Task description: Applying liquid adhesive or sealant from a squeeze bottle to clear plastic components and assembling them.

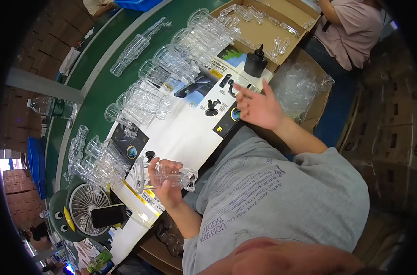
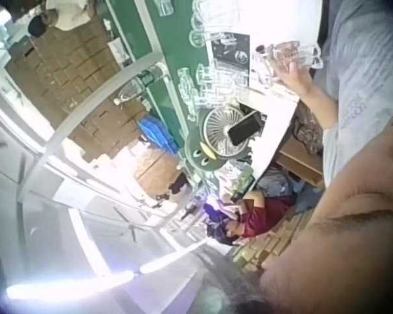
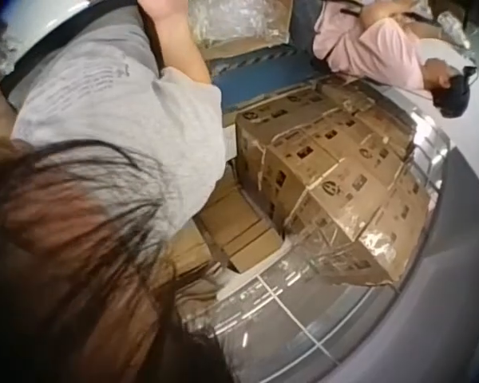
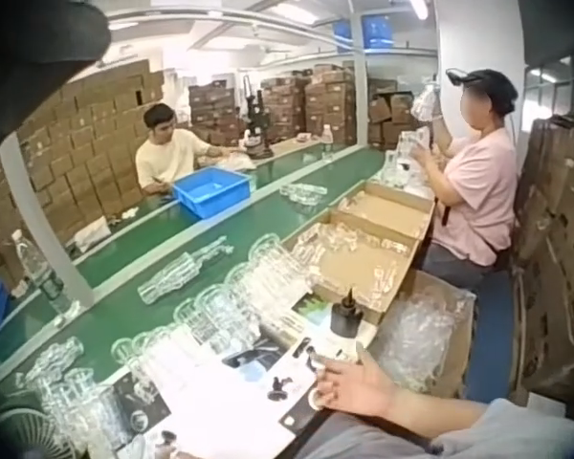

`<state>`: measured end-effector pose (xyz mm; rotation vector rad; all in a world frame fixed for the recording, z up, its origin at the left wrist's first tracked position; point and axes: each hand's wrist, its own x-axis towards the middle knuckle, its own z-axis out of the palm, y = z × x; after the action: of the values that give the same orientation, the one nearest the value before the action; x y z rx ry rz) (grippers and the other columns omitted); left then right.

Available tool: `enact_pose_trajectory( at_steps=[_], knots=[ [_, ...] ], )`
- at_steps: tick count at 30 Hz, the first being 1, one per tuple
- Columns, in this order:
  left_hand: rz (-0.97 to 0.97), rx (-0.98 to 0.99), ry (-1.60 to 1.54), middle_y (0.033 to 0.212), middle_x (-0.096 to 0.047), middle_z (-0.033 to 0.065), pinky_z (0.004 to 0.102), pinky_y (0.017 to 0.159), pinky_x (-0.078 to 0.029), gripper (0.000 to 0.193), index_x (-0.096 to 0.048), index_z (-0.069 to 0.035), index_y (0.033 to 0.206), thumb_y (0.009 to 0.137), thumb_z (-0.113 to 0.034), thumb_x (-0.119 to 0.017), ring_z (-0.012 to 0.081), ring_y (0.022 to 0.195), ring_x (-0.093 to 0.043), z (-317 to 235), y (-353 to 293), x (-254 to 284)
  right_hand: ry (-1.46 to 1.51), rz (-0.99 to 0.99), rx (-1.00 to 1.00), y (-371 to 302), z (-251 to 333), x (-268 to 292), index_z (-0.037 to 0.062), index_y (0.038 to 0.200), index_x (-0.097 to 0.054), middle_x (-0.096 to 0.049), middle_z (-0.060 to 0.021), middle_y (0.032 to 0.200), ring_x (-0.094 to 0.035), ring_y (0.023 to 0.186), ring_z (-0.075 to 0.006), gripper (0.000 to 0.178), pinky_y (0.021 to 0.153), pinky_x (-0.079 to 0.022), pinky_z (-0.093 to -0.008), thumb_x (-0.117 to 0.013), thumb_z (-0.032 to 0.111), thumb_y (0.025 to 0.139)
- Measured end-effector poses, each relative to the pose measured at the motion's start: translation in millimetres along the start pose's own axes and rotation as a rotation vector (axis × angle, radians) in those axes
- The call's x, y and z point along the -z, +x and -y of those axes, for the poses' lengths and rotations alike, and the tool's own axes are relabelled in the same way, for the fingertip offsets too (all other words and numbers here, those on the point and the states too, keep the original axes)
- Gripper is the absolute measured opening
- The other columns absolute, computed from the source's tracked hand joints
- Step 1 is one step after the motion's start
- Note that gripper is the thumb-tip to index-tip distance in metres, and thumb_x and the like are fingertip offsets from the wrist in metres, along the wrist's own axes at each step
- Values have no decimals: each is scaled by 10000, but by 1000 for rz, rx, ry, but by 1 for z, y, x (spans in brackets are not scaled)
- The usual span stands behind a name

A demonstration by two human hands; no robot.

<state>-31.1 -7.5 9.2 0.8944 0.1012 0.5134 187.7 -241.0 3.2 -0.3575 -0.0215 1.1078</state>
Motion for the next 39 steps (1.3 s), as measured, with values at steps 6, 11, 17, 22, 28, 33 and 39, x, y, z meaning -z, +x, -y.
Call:
enact_pose_trajectory(
  at_steps=[6,11,17,22,28,33,39],
  knots=[
    [25,42,71,891,-488,109,412,802,-400,636,-361,-47,1222,670,-186,-644,246,821,-502,5,1,-19,500,67,238,23,23,14,11,1239,-378,-446,-8,822,-390,722,-132,685,687,-354,-248,-498,515,790],
    [97,45,89,897,-493,121,417,805,-407,623,-368,-36,1210,673,-176,-651,262,837,-506,6,-2,-27,597,113,287,38,30,25,2,1170,-432,-428,-8,761,-382,676,-123,537,662,-353,-242,-513,383,801],
    [13,-3,371,951,-510,133,372,801,-412,540,-400,1,1161,678,-83,-625,240,867,-511,4,-6,-26,610,93,239,43,25,31,-12,915,-513,-372,-4,673,-329,602,-106,329,589,-318,-227,-563,286,783],
    [-48,-60,463,973,-529,127,313,801,-406,494,-400,-16,1139,686,27,-592,193,883,-519,6,-5,-21,-37,207,132,30,4,15,154,1086,-515,-276,59,520,-261,495,-55,387,503,-275,-193,-522,435,819],
    [-177,-79,590,982,-509,92,299,832,-387,543,-396,-34,1155,664,15,-624,171,921,-495,4,-7,-22,-208,316,-17,20,-15,-16,209,1269,-353,-315,52,585,-283,528,-46,593,507,-285,-194,-590,439,777],
    [-247,-151,692,1021,-504,106,326,877,-364,600,-355,-51,1220,674,-105,-597,195,963,-497,4,-13,-20,-398,492,170,26,-29,-42,189,1175,-430,-476,4,825,-450,697,-92,677,608,-367,-220,-700,501,638],
    [-358,-209,702,1032,-484,79,303,829,-415,684,-364,-39,1154,575,-10,-726,175,959,-487,6,-19,-17,-115,596,294,29,-33,-44,50,1303,-289,-254,-36,1342,-371,1187,-295,912,992,-298,-466,-577,639,669]
  ],
)
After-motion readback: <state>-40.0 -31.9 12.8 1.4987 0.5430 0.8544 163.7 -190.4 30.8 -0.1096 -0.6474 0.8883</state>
